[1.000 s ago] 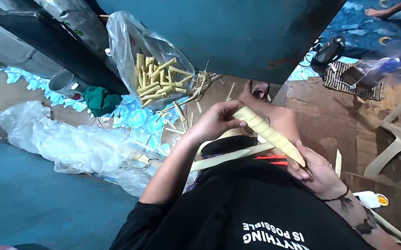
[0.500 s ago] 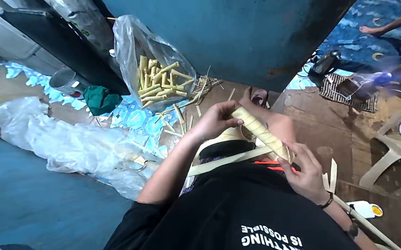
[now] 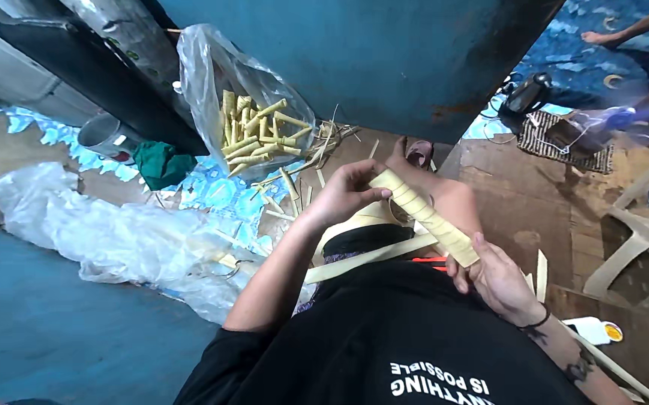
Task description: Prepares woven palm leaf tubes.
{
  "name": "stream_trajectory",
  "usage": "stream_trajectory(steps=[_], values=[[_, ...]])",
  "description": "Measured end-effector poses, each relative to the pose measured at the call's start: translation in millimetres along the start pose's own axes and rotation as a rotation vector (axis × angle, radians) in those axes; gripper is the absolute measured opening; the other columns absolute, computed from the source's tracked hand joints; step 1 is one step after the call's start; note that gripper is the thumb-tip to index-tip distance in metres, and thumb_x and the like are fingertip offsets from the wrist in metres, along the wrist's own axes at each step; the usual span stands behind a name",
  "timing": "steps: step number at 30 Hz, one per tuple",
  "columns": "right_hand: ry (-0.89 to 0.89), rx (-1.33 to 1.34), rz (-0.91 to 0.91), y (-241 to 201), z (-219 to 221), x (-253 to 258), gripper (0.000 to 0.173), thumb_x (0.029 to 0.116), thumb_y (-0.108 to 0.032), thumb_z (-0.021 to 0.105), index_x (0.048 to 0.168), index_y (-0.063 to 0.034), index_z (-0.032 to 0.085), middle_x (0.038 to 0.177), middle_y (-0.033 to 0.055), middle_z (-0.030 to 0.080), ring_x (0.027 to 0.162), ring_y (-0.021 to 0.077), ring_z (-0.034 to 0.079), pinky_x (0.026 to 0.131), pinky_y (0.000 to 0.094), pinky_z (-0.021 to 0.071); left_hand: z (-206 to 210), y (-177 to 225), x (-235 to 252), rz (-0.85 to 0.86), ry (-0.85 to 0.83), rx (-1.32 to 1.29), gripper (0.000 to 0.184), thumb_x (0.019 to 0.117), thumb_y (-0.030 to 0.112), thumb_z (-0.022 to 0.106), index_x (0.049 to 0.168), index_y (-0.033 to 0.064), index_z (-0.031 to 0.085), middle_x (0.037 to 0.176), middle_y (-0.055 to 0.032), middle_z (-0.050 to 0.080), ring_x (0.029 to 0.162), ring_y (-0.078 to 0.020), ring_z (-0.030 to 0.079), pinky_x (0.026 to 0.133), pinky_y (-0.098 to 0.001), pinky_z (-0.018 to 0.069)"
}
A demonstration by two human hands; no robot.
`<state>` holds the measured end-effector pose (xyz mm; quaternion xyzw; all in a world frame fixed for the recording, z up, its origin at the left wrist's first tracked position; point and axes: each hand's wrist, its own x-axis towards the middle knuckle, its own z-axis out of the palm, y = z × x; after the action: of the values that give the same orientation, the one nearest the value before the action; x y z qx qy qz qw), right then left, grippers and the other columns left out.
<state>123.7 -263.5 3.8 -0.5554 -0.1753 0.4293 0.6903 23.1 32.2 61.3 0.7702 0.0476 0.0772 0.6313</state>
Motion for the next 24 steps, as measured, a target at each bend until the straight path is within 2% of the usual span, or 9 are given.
stream_trajectory(steps=[2, 5, 9, 12, 15, 17, 20, 22, 24], values=[[-0.067, 0.094, 0.171, -5, -2, 0, 0.06, 0.1114, -0.038, 0.01, 0.107, -0.0077, 0.062, 0.07, 0.0012, 0.069, 0.047, 0.0066, 0.06, 0.043, 0.0191, 0.052, 1, -2, -1, 0.006, 0.011, -0.073, 0.018, 0.092, -0.002, 0.069, 0.109, 0.0018, 0.064, 0.087, -0.0004, 0.07, 0.076, -0.0048, 0.066, 0.072, -0.0222, 0.0572], [-0.249, 0.198, 0.234, -3, -7, 1, 0.061, 0.1107, -0.042, 0.012, 0.135, -0.0064, 0.055, 0.074, 0.0013, 0.07, 0.051, 0.0065, 0.063, 0.047, 0.0192, 0.0543, 6, -16, -2, 0.037, 0.101, -0.189, 0.015, 0.0911, -0.001, 0.068, 0.104, 0.0037, 0.064, 0.088, 0.0012, 0.071, 0.08, -0.0054, 0.067, 0.077, -0.025, 0.0579], [-0.508, 0.249, 0.256, -2, -3, 7, 0.058, 0.1084, -0.053, 0.035, 0.14, -0.0109, 0.059, 0.078, 0.0011, 0.074, 0.061, 0.0092, 0.07, 0.056, 0.025, 0.0616, 7, -42, -6, 0.094, 0.223, -0.239, 0.013, 0.0901, 0.004, 0.068, 0.103, 0.0051, 0.068, 0.13, -0.0031, 0.062, 0.116, -0.0115, 0.062, 0.097, -0.0309, 0.0557], [-0.704, 0.158, 0.281, -8, -3, 18, 0.056, 0.1083, -0.052, 0.039, 0.138, -0.0102, 0.061, 0.088, 0.001, 0.076, 0.067, 0.0096, 0.073, 0.062, 0.026, 0.0635, 2, -58, -22, 0.034, 0.236, -0.339, 0.014, 0.0916, 0.006, 0.066, 0.103, 0.0144, 0.064, 0.107, 0.0033, 0.072, 0.1, -0.0077, 0.068, 0.09, -0.0298, 0.0569], [-0.598, -0.333, 0.222, -29, -2, 43, 0.041, 0.1097, -0.033, 0.036, 0.113, -0.0102, 0.07, 0.088, -0.0074, 0.073, 0.075, 0.0003, 0.068, 0.07, 0.02, 0.0588, -8, -68, -38, 0.021, 0.211, -0.441, 0.017, 0.0953, 0.011, 0.064, 0.106, 0.0249, 0.062, 0.099, 0.0099, 0.071, 0.095, -0.004, 0.066, 0.088, -0.0269, 0.0556], [-0.476, -0.699, 0.157, -32, -7, 82, 0.038, 0.111, -0.021, 0.037, 0.117, -0.0001, 0.068, 0.09, 0.0055, 0.072, 0.078, 0.0117, 0.069, 0.077, 0.0324, 0.0594, -14, -76, -46, 0.033, 0.238, -0.515, 0.019, 0.0968, 0.013, 0.064, 0.11, 0.0278, 0.061, 0.101, 0.01, 0.07, 0.097, -0.0055, 0.066, 0.092, -0.0291, 0.0549], [-0.296, -1.158, 0.1, -14, -21, 152, 0.033, 0.1103, -0.025, 0.047, 0.113, -0.0006, 0.069, 0.096, 0.0149, 0.071, 0.089, 0.0272, 0.069, 0.087, 0.0499, 0.0542, -20, -78, -55, 0.019, 0.289, -0.552, 0.02, 0.0983, 0.016, 0.063, 0.11, 0.0322, 0.062, 0.104, 0.0109, 0.07, 0.099, -0.0053, 0.066, 0.092, -0.0291, 0.0545], [-0.303, -1.315, 0.181, 4, -18, 184, 0.033, 0.1083, -0.024, 0.052, 0.116, 0.0011, 0.071, 0.109, 0.0225, 0.07, 0.104, 0.0376, 0.068, 0.097, 0.0584, 0.0498, -23, -76, -59, -0.001, 0.3, -0.568, 0.02, 0.0985, 0.017, 0.064, 0.109, 0.0331, 0.063, 0.104, 0.0113, 0.069, 0.098, -0.0045, 0.065, 0.092, -0.0274, 0.0543], [-0.322, -1.459, 0.298, 28, -6, 202, 0.028, 0.1055, -0.019, 0.056, 0.117, 0.0014, 0.071, 0.114, 0.025, 0.069, 0.11, 0.0414, 0.066, 0.097, 0.0615, 0.0496, -25, -77, -60, 0.015, 0.292, -0.594, 0.018, 0.0977, 0.017, 0.065, 0.108, 0.0321, 0.064, 0.102, 0.0104, 0.068, 0.097, -0.0053, 0.065, 0.091, -0.0277, 0.0546]])
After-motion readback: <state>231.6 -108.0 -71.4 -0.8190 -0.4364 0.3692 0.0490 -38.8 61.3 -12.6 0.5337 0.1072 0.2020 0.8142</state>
